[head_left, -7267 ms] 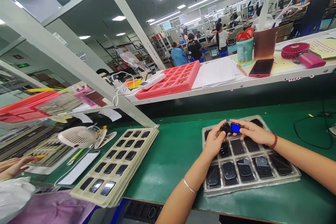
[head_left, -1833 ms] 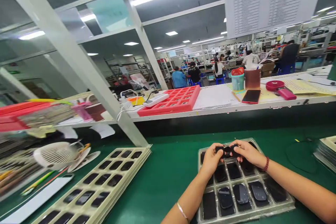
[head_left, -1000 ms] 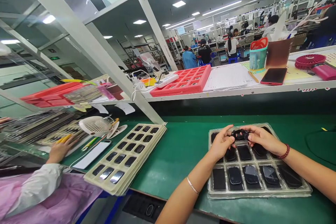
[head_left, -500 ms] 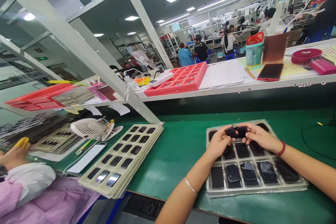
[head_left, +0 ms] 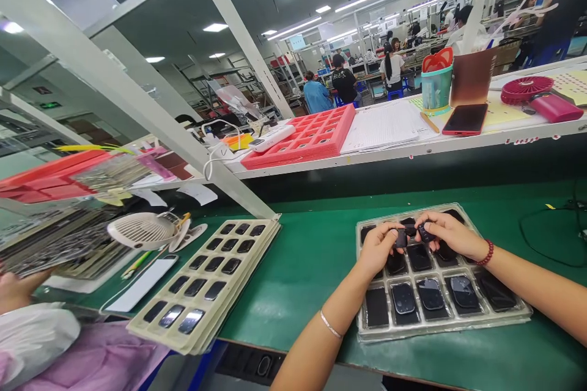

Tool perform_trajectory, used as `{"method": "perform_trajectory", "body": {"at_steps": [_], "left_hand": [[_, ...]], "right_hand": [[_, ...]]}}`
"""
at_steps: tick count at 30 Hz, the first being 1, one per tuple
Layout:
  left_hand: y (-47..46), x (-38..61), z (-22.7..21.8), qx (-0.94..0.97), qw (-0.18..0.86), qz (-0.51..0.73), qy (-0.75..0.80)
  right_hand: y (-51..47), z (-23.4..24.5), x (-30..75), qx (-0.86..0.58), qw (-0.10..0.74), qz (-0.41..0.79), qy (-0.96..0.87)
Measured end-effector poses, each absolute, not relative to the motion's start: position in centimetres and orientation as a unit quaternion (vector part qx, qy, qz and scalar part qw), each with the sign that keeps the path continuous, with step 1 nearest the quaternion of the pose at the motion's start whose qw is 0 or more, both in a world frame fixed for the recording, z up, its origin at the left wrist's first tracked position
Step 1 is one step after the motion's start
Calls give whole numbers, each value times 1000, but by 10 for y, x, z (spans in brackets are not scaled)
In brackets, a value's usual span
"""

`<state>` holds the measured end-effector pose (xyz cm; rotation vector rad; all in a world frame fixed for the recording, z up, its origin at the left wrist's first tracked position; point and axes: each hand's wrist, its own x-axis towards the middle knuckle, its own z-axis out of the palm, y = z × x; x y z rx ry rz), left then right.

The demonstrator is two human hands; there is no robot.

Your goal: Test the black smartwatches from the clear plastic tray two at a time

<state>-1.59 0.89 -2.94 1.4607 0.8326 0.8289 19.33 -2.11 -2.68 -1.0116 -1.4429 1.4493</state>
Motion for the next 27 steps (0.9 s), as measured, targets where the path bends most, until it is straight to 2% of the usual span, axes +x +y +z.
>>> {"method": "perform_trajectory", "body": {"at_steps": [9, 27], "left_hand": [[5, -13, -24, 618, 609, 359, 344], [5, -12, -25, 632, 594, 356, 347]], "right_hand": [[-24, -21, 191, -418, 402, 543, -607], [-22, -28, 190, -399, 390, 548, -624]]}}
